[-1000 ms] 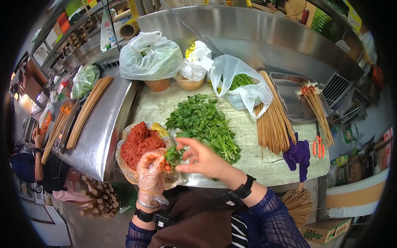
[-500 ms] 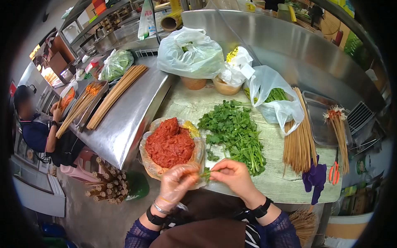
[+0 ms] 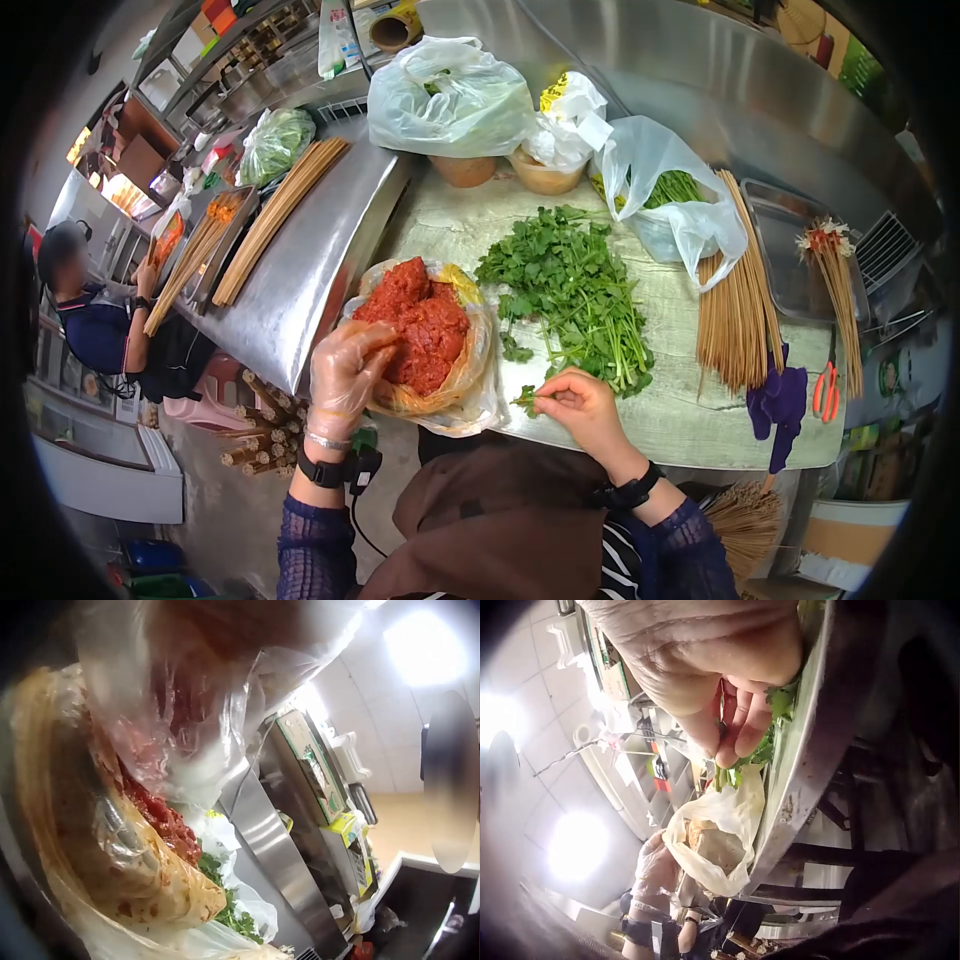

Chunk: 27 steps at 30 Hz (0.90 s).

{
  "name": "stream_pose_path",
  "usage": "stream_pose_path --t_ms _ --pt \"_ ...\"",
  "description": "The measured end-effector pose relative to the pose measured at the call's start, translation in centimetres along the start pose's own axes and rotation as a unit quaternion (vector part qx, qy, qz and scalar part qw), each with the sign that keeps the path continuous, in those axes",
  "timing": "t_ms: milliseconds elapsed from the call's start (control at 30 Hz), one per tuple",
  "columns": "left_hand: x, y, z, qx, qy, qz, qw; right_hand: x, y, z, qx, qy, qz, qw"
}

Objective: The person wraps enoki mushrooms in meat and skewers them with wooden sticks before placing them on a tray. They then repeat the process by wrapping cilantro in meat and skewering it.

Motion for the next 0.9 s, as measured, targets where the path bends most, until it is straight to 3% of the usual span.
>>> stream_pose_path --t_ms 100,233,333,567,900 --pt "0.7 -1.2 1.5 0.053 0.013 0.077 0.996 0.0 0.0 0.0 -0.004 0.005 -0.009 1.0" --pt "3.0 -1.8 2.1 0.045 0.089 0.007 0.995 0.0 0.3 -0.1 -0.011 0.007 -0.009 1.0" --pt "4.9 -3.1 1.7 0.013 0.124 0.071 0.99 0.3 0.3 0.0 -0.013 0.011 -0.007 1.0" --pt "7.3 -3.3 1.4 0.008 0.089 0.179 0.98 0.2 0.3 -0.1 -0.017 0.022 -0.01 1.0" --pt "2.6 -0.3 1.8 -0.012 -0.009 0.165 0.986 0.3 0.1 -0.3 -0.018 0.034 -0.028 0.999"
Point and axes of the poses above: each hand's wrist, its own z-axis towards the middle knuckle, its own x-axis out of the palm, y = z × x, the point moved 10 cm from there along z, towards the middle knuckle, and after that the axes turned 3 degrees about -z, right-handed, at the moved point
